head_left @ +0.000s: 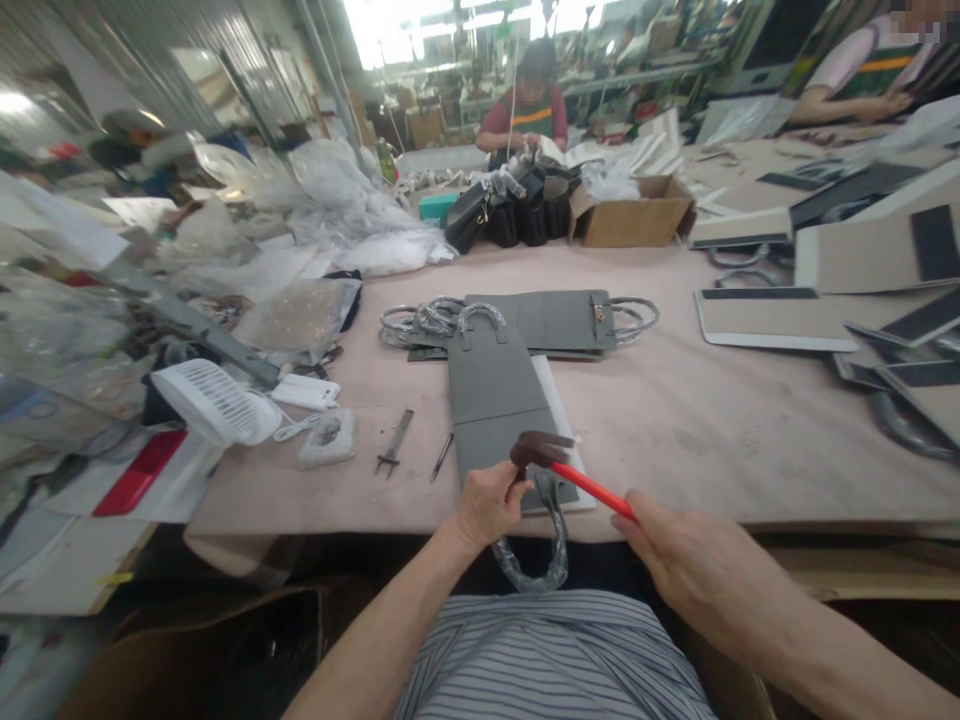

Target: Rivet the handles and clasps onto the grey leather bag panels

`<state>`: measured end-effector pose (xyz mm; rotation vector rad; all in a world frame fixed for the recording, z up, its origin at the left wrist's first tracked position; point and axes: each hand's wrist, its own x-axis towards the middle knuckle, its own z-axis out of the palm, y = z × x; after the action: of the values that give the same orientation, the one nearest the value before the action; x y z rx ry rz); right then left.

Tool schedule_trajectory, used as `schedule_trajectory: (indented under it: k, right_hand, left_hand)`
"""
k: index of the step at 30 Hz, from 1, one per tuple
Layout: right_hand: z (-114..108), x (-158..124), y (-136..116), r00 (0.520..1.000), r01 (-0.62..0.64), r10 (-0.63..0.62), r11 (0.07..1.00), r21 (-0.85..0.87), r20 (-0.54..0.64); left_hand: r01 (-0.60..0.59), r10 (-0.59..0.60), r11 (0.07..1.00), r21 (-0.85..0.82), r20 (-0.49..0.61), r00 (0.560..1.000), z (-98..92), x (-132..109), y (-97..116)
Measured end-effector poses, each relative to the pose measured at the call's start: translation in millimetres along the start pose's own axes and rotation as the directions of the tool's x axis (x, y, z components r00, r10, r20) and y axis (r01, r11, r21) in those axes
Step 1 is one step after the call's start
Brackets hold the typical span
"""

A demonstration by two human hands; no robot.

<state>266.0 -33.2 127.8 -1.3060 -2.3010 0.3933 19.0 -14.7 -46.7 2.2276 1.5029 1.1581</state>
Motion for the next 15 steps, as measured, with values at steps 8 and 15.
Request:
schedule_trajectory:
  k: [8,15]
  right_hand:
    - [36.7,0.6,75.9,0.867,-0.441,0.388,0.89,0.117,0.312]
    - [91.6,10.7,116.5,0.823,-0.518,0.538,0.843,-0.146,0.183]
  left_hand:
    - [0.051,-0.05,0.997,-0.06,0.024,0.998,-1.5,-0.4,1.9]
    - [0.08,-0.074,0.99,-0.116,0.049,0.996,-6.4,1.4,2.6]
